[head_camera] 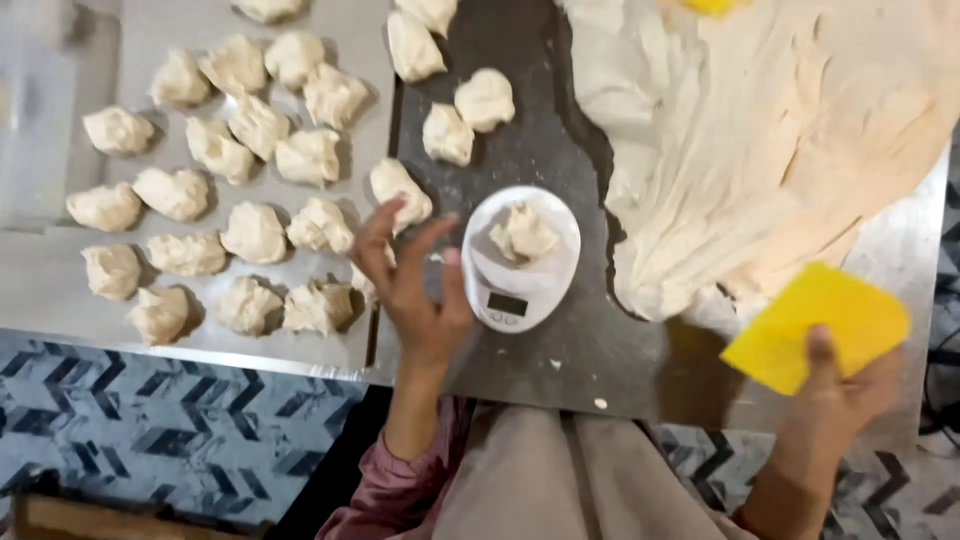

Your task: The person portions a large piece of dough into smaller balls and weighs them on a scale.

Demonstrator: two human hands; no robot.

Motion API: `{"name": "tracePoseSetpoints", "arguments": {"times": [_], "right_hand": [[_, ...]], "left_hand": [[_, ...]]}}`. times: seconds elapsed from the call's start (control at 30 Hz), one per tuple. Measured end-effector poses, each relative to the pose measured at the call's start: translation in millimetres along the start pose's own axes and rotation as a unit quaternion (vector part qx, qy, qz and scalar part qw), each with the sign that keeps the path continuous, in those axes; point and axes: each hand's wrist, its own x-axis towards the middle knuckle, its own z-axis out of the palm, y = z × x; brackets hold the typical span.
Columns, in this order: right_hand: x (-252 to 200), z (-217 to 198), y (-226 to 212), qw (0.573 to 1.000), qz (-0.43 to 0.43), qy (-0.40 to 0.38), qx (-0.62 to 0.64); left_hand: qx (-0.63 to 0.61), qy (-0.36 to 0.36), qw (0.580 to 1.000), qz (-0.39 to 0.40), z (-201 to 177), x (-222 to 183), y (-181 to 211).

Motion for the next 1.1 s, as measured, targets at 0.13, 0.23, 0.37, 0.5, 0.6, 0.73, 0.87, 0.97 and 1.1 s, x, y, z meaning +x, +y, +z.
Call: {"name": "tracePoseSetpoints", "arguments": {"times": [0.13, 0.23, 0.37, 0.5, 0.6, 0.73, 0.87, 0.97, 1.1], "right_hand": [[5, -24, 26, 0.978, 0.029, 0.090, 0.186], [2, -17, 23, 0.985, 0.016, 0.099, 0.139], [-3, -14, 52, 0.981, 0.003, 0.092, 0.173], [7, 19, 7, 0.984, 0.023, 0.092, 0.153], [5, 27, -4, 0.990, 0.010, 0.069, 0.124], [0, 48, -44, 0.995, 0.029, 0.081, 0.058], [-12, 26, -2, 0.985, -0.073, -0.065, -0.142], [-6, 44, -34, 0.975, -0.048, -0.113, -0.187], [4, 46, -18, 0.926, -0.088, -0.151, -0.335]], "left_hand": [[0.012, 0.084, 0.995, -0.047, -12, -6, -5], [-0.044, 0.116, 0.990, -0.074, -13, -13, -10], [-0.011, 0.099, 0.992, -0.079, -13, -17, -10], [0.001, 0.094, 0.994, -0.059, -15, -15, -10], [-0.037, 0.121, 0.990, -0.070, -14, -19, -6], [-0.048, 0.007, 0.998, -0.026, 7, -57, 8], [-0.091, -0.248, 0.956, 0.127, 59, -63, 59], [-0.128, -0.242, 0.950, 0.150, 106, -72, 63], [-0.102, -0.267, 0.948, 0.140, 133, -94, 45]]}}
